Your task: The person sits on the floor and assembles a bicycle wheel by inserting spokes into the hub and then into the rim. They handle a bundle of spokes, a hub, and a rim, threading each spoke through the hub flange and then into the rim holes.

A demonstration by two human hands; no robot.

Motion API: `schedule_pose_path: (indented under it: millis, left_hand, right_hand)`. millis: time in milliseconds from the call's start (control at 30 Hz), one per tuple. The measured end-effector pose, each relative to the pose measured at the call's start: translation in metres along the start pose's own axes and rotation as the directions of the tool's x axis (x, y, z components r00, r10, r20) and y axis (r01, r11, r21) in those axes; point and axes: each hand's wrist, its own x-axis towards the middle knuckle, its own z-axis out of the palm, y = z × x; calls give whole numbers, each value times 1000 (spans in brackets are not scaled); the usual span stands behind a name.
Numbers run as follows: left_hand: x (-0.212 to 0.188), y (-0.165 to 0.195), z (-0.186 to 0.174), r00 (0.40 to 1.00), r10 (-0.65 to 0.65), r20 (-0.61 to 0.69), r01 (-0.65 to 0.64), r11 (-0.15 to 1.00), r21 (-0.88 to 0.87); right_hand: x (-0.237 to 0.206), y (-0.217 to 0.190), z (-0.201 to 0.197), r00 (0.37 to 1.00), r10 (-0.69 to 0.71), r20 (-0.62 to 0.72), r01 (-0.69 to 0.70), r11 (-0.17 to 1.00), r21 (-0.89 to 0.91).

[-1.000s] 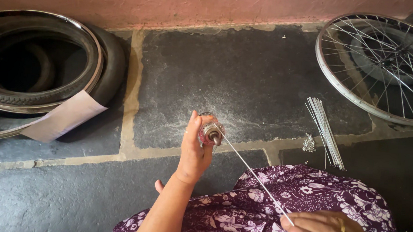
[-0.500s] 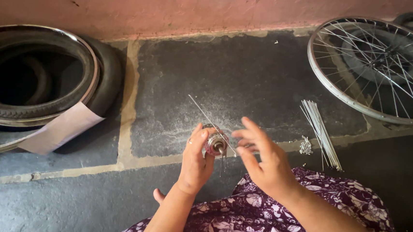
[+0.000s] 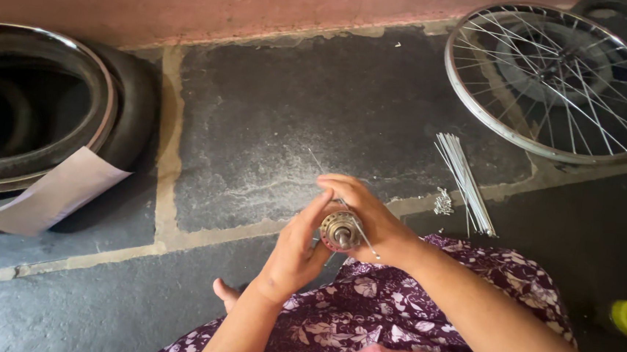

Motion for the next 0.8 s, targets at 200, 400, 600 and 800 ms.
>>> schedule_pose_path:
  millis: [200, 400, 600, 800]
  left_hand:
    - [17, 24, -7, 990, 97, -105, -56, 937, 346]
    - [24, 33, -11, 936, -299, -185, 323, 939, 117]
    - [19, 36, 4, 939, -245, -241, 249, 968, -14]
    - [16, 34, 8, 882, -345, -319, 324, 938, -119]
  right_hand:
    - [5, 3, 16, 992, 59, -113, -60, 998, 0]
    - [9, 11, 22, 943, 25, -331, -105, 969, -226]
    - [9, 11, 19, 909, -104, -405, -14, 960, -278]
    - [16, 15, 24, 929, -36, -369, -66, 963, -261]
